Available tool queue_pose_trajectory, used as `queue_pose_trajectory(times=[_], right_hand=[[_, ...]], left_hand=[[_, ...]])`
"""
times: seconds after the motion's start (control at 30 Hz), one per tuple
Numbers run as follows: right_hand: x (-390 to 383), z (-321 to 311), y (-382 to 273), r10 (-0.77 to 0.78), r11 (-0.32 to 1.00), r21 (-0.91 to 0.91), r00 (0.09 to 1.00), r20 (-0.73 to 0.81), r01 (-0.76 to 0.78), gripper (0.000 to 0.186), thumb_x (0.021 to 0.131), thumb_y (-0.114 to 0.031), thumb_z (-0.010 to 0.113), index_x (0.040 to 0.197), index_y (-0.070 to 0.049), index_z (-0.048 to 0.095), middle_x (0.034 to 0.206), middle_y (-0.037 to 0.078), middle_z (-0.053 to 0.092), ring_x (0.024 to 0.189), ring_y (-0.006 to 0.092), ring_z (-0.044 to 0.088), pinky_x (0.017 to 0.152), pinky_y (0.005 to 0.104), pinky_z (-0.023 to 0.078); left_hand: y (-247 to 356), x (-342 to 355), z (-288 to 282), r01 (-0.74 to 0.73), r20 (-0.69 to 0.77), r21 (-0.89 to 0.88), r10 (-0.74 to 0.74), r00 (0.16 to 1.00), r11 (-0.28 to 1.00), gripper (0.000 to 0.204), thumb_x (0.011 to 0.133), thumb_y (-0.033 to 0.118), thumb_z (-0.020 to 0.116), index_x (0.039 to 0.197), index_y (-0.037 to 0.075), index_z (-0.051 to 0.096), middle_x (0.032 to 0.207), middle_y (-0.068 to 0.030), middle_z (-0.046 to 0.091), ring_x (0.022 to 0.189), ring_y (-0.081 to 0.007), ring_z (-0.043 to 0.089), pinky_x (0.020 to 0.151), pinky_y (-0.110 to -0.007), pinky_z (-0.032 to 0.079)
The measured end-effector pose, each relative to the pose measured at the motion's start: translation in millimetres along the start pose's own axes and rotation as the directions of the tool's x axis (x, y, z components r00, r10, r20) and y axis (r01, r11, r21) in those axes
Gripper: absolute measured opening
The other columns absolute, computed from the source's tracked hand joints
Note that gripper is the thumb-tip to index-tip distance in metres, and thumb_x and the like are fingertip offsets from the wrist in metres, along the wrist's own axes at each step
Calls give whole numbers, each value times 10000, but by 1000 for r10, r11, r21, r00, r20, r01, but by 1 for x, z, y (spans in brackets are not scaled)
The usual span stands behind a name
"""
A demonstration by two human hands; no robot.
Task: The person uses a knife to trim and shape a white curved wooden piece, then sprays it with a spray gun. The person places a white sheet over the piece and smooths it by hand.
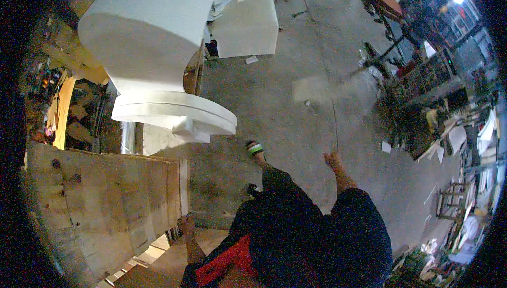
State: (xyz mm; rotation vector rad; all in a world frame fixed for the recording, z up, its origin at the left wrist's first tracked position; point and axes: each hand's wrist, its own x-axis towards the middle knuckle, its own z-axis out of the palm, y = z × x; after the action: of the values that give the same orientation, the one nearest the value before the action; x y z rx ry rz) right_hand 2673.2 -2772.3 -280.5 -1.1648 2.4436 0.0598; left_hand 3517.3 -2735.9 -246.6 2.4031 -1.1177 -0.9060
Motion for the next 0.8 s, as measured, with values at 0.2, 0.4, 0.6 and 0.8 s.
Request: queue_pose_trajectory(times=[0.2,0.4,0.6,0.8], right_hand=[[-213,61,85,188,961,113,895,405,-253,563,883,-562,621,899,-2,679,737,139,682,680,294,698,576,457,554],[-309,41,129,358,816,384,899,252,-433,511,867,-542,634,792,-40,689,738,147,697,640,315,660,593,463,521],[-356,22,215,525,696,488,837,155,-527,575,896,-548,567,1088,-29,723,1125,232,689,1090,399,638,948,489,498],[-469,78,371,666,499,541,699,262,-678,639,880,-573,574,1071,20,714,1153,266,670,1116,408,629,959,476,504]], left_hand=[[25,-28,29,-55,216,-3,54,975,998,328,908,384,631,905,56,623,864,-118,617,744,-225,583,639,-378,469],[80,-68,106,-302,599,145,159,785,942,304,917,353,625,886,51,610,794,-105,598,668,-219,565,595,-376,463],[194,-114,189,-521,691,168,277,667,837,283,927,323,618,867,47,597,724,-92,578,593,-214,546,551,-374,456],[324,-225,328,-701,764,73,412,497,710,267,937,293,612,848,42,585,653,-79,559,518,-208,528,507,-373,450]])
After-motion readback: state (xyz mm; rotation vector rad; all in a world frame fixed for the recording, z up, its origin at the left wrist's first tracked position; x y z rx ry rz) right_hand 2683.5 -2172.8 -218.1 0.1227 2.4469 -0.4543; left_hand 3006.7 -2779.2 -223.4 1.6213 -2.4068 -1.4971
